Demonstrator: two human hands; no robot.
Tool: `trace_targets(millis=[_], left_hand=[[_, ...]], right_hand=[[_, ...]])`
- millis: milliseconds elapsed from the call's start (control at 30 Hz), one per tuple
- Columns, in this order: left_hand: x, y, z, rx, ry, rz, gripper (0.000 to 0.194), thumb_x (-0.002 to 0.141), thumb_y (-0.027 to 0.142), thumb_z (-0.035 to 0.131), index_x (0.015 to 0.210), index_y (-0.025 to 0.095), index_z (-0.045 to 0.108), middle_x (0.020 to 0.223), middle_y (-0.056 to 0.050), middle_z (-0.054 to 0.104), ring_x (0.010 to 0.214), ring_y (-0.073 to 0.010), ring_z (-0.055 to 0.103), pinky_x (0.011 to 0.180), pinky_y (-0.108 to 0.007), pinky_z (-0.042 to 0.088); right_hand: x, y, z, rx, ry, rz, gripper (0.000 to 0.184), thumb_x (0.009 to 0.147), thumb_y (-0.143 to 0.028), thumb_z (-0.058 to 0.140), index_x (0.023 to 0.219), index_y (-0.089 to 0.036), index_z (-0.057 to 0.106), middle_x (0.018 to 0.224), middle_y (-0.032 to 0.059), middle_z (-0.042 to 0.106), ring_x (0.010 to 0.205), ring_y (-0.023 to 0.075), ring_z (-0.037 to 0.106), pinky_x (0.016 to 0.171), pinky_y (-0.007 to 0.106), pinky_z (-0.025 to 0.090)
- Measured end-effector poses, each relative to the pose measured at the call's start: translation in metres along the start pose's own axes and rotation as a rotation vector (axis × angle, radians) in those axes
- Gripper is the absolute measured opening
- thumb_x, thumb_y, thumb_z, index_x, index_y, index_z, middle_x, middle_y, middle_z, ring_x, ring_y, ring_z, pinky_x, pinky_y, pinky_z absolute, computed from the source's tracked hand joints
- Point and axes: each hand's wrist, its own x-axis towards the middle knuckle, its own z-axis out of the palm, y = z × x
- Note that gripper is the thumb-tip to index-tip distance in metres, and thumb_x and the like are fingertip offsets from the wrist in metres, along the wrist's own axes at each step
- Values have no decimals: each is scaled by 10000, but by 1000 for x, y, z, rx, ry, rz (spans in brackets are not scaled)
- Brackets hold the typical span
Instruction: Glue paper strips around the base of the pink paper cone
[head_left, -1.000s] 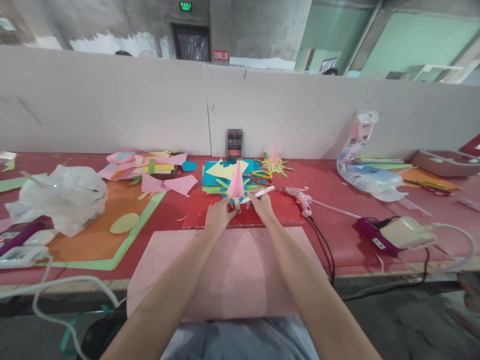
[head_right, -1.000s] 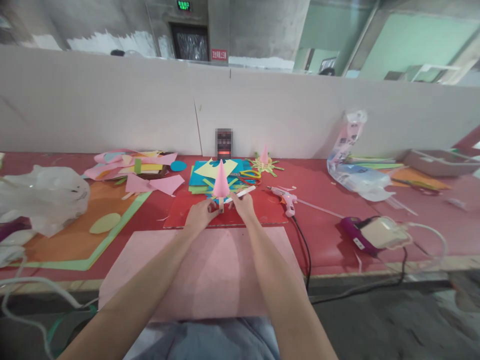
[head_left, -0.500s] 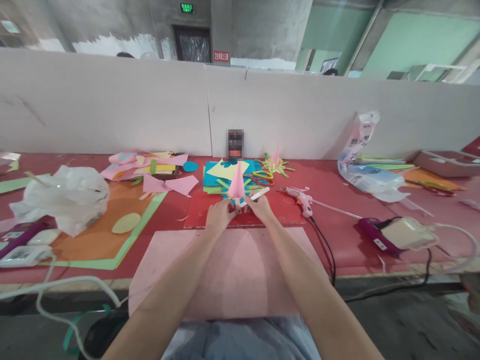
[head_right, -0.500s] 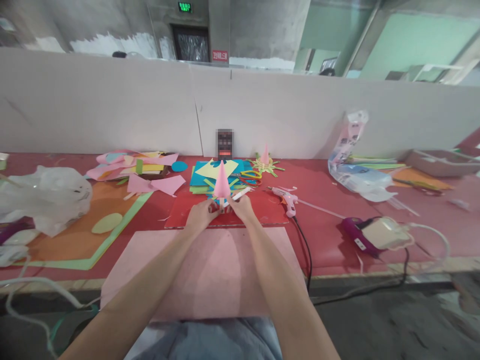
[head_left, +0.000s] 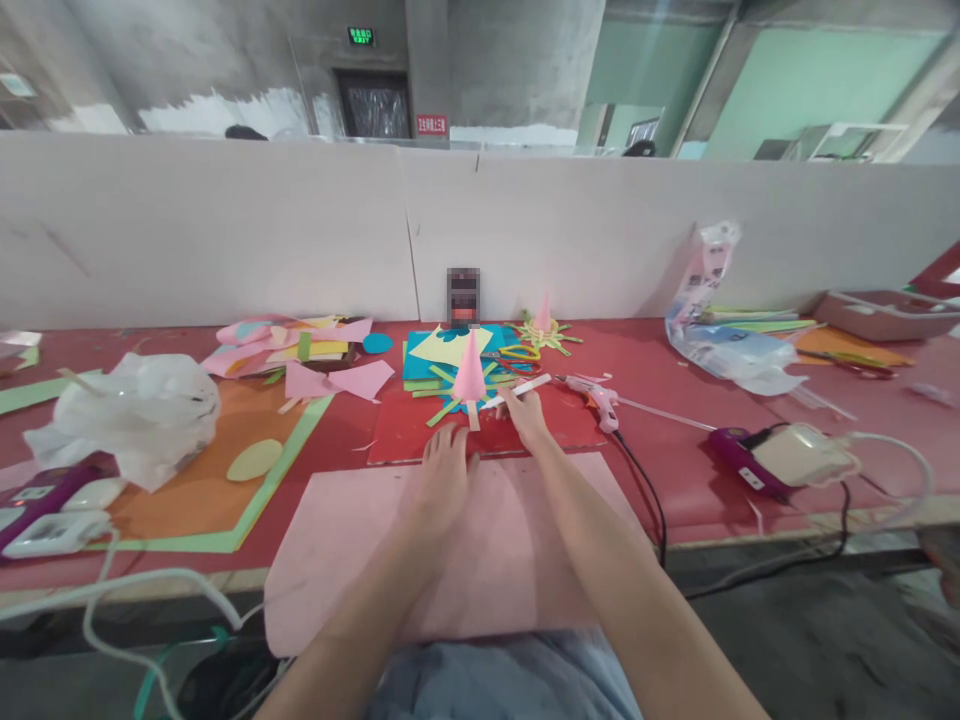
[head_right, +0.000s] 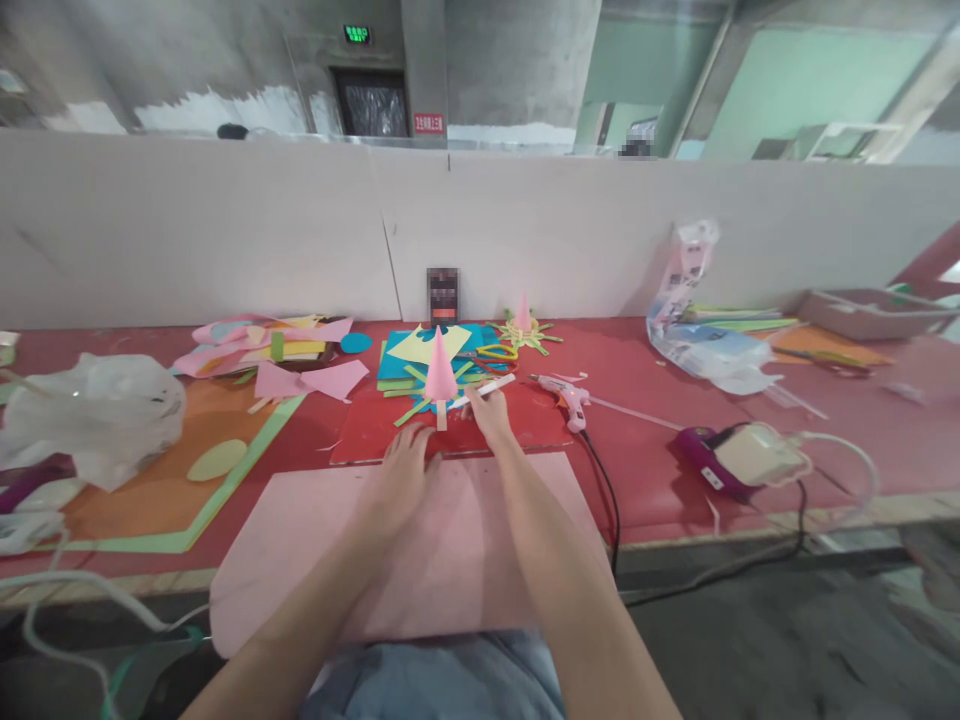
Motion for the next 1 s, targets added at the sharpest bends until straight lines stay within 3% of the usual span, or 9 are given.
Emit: trace_targets(millis=[167, 367, 600, 767, 1000], left_hand=[[-16, 1, 6, 76, -111, 26, 509, 913, 402, 419, 1388, 218, 411, 1485, -146, 317, 1371, -334, 281, 1095, -493, 280], [-13, 1, 1, 108, -149, 24, 508, 913, 358, 407, 1399, 210, 395, 1495, -133, 312, 1378, -312, 279, 1108, -478, 270], [-13, 2, 1, 119, -125, 39, 493, 902, 331, 418, 1371, 177, 427, 1481, -133, 341, 1369, -292, 303, 1102, -467, 282], [-14, 1, 2, 123, -123, 35, 497, 909, 342, 410, 1377, 177, 424, 1488, -140, 324, 1371, -293, 297, 1109, -458, 272], [-13, 1, 1, 125, -149, 34, 511, 904, 324, 413, 1394, 180, 397, 1497, -132, 310, 1381, -290, 281, 1115, -460, 266]], right_hand=[[0, 0, 1, 5, 50, 8, 315, 748, -497, 577, 676, -194, 534, 398, -26, 529, 368, 132, 485, 415, 235, 386], [-17, -5, 4, -48, -4, 9, 315, 738, -507, 595, 679, -202, 543, 484, -10, 596, 467, 145, 565, 519, 245, 455], [-25, -10, 9, -215, -16, 10, 379, 767, -523, 551, 578, -226, 412, 369, -36, 495, 440, 148, 549, 472, 219, 376], [-24, -9, 9, -220, -99, 11, 355, 768, -485, 560, 594, -222, 397, 402, -35, 535, 376, 112, 456, 442, 217, 338], [-25, -8, 9, -219, -135, 2, 311, 779, -438, 555, 609, -224, 407, 432, -29, 571, 412, 128, 502, 457, 219, 358]])
